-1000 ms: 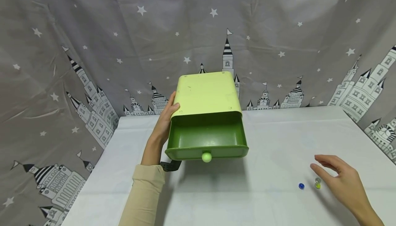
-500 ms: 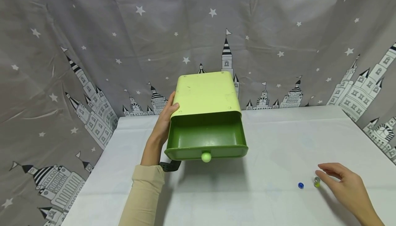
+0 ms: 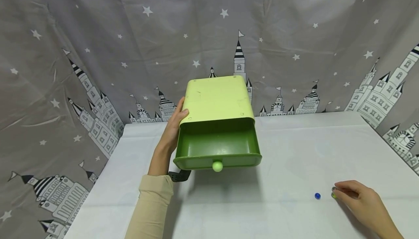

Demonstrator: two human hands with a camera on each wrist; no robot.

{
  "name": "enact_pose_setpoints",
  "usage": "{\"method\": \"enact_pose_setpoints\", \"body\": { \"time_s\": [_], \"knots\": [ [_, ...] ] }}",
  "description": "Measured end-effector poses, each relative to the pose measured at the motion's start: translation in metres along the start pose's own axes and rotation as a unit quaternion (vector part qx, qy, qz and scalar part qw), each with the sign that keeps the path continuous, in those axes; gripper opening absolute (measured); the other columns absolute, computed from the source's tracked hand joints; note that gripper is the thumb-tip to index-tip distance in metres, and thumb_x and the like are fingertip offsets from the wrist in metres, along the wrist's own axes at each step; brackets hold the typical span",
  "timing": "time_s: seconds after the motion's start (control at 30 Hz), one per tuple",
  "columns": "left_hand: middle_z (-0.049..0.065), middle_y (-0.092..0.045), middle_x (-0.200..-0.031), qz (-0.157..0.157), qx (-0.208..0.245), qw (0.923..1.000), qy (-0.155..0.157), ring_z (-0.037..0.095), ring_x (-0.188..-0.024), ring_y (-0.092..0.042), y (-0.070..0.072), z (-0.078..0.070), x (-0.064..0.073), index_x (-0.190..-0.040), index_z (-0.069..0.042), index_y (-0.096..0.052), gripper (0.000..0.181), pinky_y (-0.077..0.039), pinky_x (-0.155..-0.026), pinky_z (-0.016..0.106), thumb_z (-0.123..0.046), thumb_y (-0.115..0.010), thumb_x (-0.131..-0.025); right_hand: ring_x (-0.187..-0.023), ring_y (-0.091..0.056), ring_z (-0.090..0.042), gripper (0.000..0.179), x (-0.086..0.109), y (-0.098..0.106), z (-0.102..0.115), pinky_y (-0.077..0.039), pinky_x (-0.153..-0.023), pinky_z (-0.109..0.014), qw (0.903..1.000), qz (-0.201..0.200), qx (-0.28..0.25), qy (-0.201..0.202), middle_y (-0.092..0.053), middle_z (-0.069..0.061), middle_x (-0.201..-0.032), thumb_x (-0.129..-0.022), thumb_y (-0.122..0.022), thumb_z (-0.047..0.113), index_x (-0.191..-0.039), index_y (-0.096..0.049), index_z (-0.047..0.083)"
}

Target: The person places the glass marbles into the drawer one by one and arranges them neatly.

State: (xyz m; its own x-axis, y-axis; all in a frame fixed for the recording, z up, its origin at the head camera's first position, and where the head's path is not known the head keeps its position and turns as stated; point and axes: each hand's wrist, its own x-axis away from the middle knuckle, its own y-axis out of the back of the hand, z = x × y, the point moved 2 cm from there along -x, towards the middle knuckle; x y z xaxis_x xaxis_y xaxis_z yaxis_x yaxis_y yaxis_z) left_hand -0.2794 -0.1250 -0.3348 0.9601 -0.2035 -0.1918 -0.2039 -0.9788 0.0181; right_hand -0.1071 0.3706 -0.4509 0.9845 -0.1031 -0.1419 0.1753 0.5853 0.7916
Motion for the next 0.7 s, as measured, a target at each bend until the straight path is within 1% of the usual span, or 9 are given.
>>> {"method": "enact_pose_setpoints", "body": {
  "time_s": [0.03,0.13,0.27,0.37,0.57,0.7],
  "knots": [
    [-0.009,-0.003,-0.164,-0.001,0.001,1.0000,0.001,0.007,-0.146,-0.001,0.0001,0.0000,0.0002,-0.160,-0.031,-0.011,0.071,-0.007,-0.117,0.041,-0.038,-0.046,-0.099,-0.076,-0.066,-0.011,0.029,-0.0004,-0.0003,-0.0006,-0.051,-0.063,-0.020,1.0000,0.001,0.002,-0.002,-0.071,-0.013,-0.096,-0.090,-0.073,0.019,-0.105,-0.070,-0.005],
    [-0.010,-0.003,-0.164,-0.002,0.006,1.0000,0.003,0.007,-0.146,-0.001,0.0000,0.0002,0.0006,-0.160,-0.030,-0.010,0.072,-0.008,-0.117,0.040,-0.038,-0.047,-0.099,-0.077,-0.066,-0.012,0.028,-0.0016,-0.0011,-0.0028,-0.050,-0.063,-0.020,1.0000,0.000,0.005,-0.001,-0.071,-0.013,-0.097,-0.090,-0.074,0.019,-0.105,-0.070,-0.004],
    [-0.011,-0.004,-0.163,-0.001,0.011,0.9999,0.003,0.006,-0.146,-0.002,-0.0003,0.0004,0.0002,-0.160,-0.030,-0.011,0.072,-0.008,-0.117,0.039,-0.038,-0.047,-0.099,-0.075,-0.058,0.006,0.024,-0.0017,-0.0015,-0.0052,-0.047,-0.063,-0.014,1.0000,-0.003,-0.003,0.008,-0.070,-0.013,-0.098,-0.090,-0.073,0.017,-0.104,-0.071,-0.003],
    [-0.012,-0.004,-0.163,-0.001,0.010,0.9999,0.002,0.005,-0.146,-0.002,-0.0002,0.0005,0.0002,-0.160,-0.032,-0.012,0.070,-0.008,-0.117,0.039,-0.038,-0.047,-0.099,-0.075,-0.053,0.012,0.022,-0.0018,-0.0023,-0.0044,-0.047,-0.064,-0.014,0.9999,-0.001,-0.011,0.012,-0.069,-0.011,-0.098,-0.090,-0.073,0.014,-0.104,-0.071,-0.003],
    [-0.011,-0.004,-0.163,-0.004,0.007,1.0000,0.003,0.006,-0.146,-0.002,-0.0004,0.0006,0.0006,-0.160,-0.032,-0.013,0.070,-0.007,-0.117,0.040,-0.039,-0.048,-0.099,-0.078,-0.050,0.013,0.026,-0.0036,-0.0030,-0.0025,-0.048,-0.064,-0.017,0.9995,0.017,-0.021,0.013,-0.067,-0.012,-0.100,-0.090,-0.072,0.012,-0.107,-0.070,-0.008],
    [-0.012,-0.005,-0.163,-0.002,0.010,0.9999,0.002,0.006,-0.146,-0.002,-0.0004,0.0008,0.0005,-0.160,-0.032,-0.012,0.070,-0.008,-0.117,0.040,-0.039,-0.047,-0.099,-0.079,-0.050,0.013,0.028,-0.0037,-0.0036,-0.0037,-0.048,-0.065,-0.016,0.9993,0.022,-0.025,0.017,-0.067,-0.013,-0.101,-0.089,-0.073,0.012,-0.108,-0.069,-0.008]
  ]
}}
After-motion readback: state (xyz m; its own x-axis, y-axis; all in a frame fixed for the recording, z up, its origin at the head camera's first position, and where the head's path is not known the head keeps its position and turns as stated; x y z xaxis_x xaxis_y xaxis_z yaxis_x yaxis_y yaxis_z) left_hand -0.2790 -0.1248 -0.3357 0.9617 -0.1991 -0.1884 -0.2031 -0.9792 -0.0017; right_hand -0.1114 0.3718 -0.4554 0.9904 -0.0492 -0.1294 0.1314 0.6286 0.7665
